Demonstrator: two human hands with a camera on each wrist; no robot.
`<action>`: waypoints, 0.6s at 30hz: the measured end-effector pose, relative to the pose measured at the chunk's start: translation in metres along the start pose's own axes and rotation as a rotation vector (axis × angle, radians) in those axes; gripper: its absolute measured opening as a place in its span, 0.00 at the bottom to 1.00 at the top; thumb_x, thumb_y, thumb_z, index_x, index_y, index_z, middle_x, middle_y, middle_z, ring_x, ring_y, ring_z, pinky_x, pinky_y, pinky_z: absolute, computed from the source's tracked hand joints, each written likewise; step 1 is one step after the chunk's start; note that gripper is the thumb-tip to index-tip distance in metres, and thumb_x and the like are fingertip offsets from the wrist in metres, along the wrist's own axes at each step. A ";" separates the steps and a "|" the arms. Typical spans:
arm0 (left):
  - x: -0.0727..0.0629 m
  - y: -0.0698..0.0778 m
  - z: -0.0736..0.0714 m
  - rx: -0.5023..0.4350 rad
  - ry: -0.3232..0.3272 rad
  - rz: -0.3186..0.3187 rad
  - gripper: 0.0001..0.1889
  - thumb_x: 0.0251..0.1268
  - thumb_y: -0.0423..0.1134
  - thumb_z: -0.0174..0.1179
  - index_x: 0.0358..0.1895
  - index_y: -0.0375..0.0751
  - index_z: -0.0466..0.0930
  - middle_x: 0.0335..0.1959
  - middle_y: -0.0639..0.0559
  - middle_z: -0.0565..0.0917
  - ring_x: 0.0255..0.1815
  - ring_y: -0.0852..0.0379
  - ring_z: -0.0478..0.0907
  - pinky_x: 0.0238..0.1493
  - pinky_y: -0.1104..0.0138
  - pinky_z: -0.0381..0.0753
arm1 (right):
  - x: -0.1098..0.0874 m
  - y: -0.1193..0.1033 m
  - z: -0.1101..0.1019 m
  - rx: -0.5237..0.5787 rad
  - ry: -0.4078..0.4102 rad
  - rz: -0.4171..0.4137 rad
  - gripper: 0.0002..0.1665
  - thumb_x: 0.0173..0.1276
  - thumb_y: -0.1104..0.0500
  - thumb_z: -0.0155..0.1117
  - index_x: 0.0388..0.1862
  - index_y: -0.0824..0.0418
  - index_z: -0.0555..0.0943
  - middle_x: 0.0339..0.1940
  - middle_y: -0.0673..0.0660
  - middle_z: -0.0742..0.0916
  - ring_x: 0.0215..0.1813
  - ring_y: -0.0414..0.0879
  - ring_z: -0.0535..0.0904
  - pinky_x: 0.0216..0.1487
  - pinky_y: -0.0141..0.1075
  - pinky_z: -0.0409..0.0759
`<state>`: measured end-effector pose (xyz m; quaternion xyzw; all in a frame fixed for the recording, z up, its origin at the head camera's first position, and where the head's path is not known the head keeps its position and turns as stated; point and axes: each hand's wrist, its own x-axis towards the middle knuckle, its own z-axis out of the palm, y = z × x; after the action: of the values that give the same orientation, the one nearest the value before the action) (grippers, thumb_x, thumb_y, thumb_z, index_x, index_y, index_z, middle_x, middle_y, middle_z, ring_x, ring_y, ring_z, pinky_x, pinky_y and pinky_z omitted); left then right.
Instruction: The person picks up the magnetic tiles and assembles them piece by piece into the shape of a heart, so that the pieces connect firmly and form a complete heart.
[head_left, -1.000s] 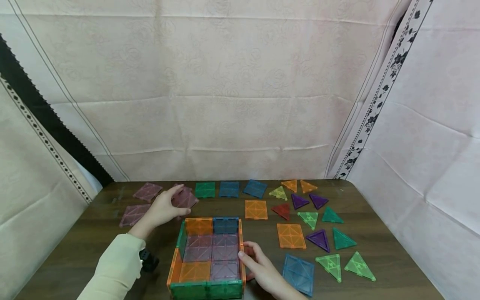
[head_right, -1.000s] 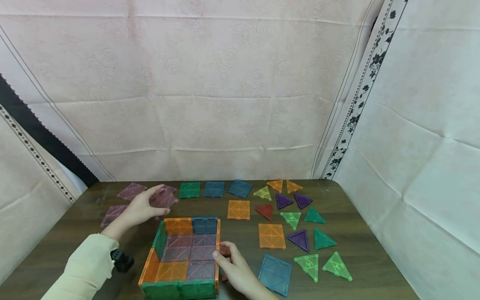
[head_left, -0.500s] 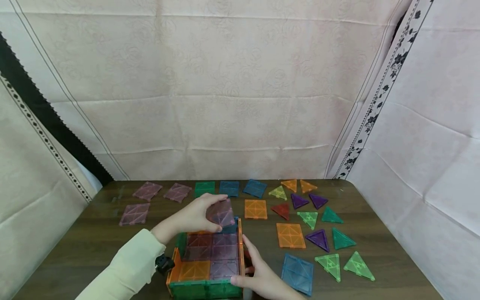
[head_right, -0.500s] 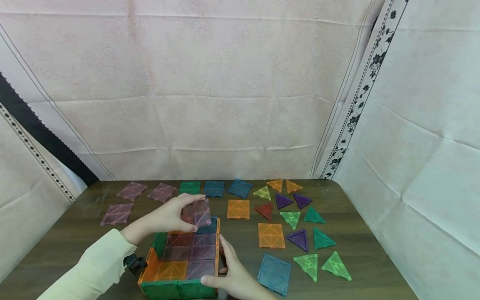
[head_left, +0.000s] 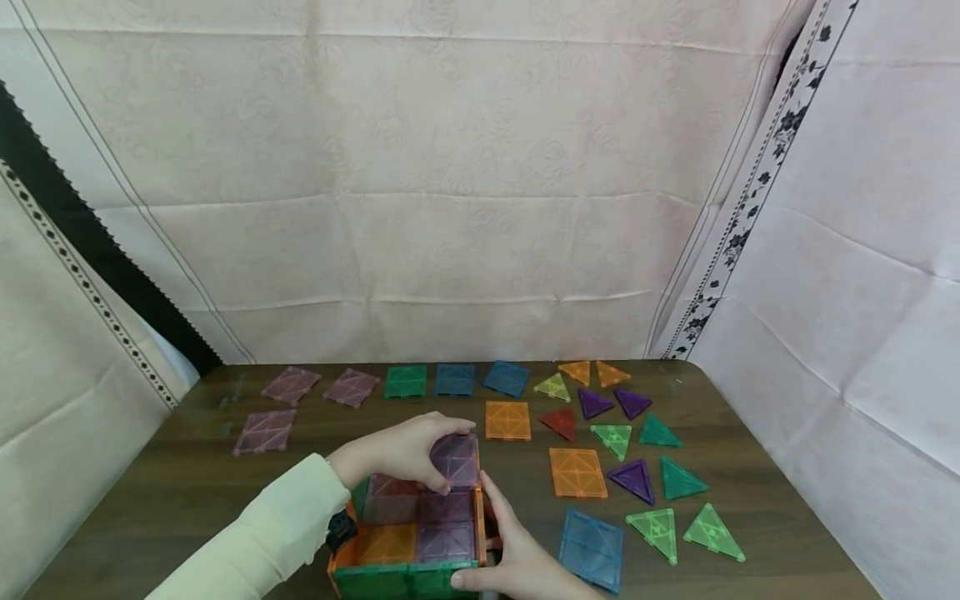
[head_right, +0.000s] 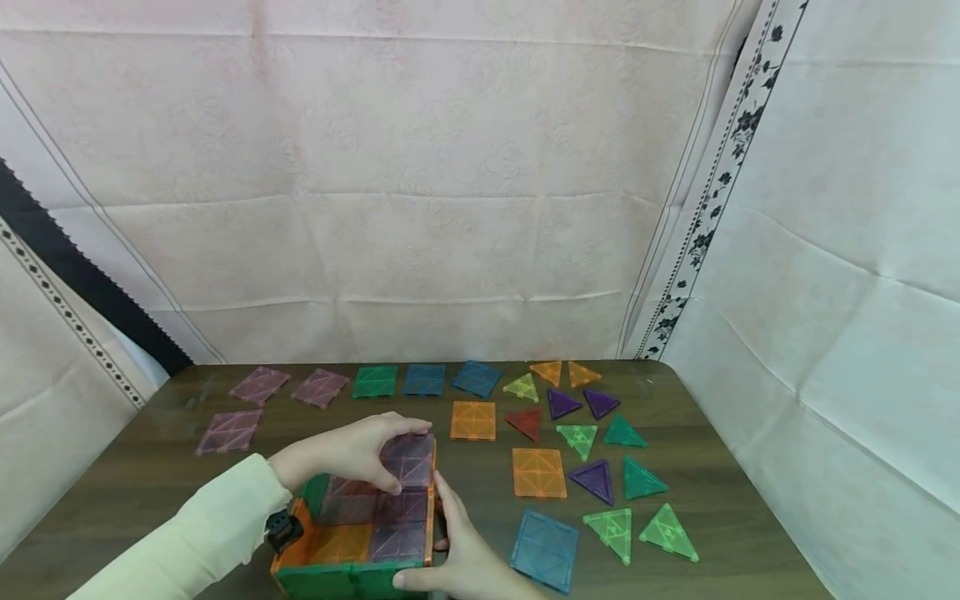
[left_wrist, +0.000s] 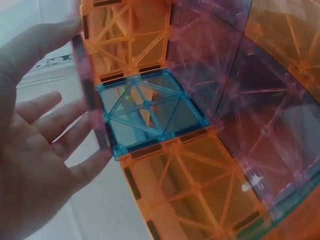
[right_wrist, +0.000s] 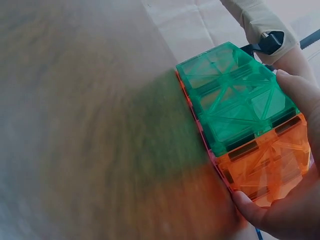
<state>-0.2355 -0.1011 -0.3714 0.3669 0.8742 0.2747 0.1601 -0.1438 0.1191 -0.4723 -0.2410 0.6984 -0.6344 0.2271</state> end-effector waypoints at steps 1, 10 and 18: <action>0.000 0.001 0.000 0.003 -0.004 -0.006 0.43 0.51 0.37 0.73 0.71 0.39 0.63 0.66 0.44 0.69 0.64 0.48 0.67 0.60 0.52 0.71 | 0.000 0.000 0.000 0.008 -0.001 0.002 0.63 0.65 0.48 0.67 0.79 0.50 0.30 0.77 0.70 0.43 0.63 0.53 0.67 0.51 0.37 0.77; -0.002 0.002 0.002 -0.014 0.004 -0.030 0.43 0.49 0.35 0.74 0.71 0.38 0.64 0.67 0.42 0.69 0.63 0.47 0.67 0.59 0.50 0.71 | 0.000 -0.001 0.001 0.008 -0.010 -0.024 0.64 0.65 0.51 0.67 0.78 0.52 0.29 0.76 0.71 0.50 0.61 0.53 0.69 0.51 0.36 0.78; -0.012 -0.009 -0.009 -0.095 0.061 0.008 0.45 0.53 0.44 0.73 0.74 0.42 0.59 0.70 0.45 0.67 0.70 0.43 0.61 0.64 0.44 0.65 | 0.000 -0.002 0.001 0.012 -0.003 -0.008 0.63 0.65 0.50 0.67 0.79 0.51 0.29 0.77 0.71 0.48 0.64 0.53 0.67 0.51 0.37 0.77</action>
<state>-0.2367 -0.1180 -0.3687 0.3538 0.8632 0.3277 0.1495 -0.1427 0.1184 -0.4705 -0.2433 0.6934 -0.6390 0.2272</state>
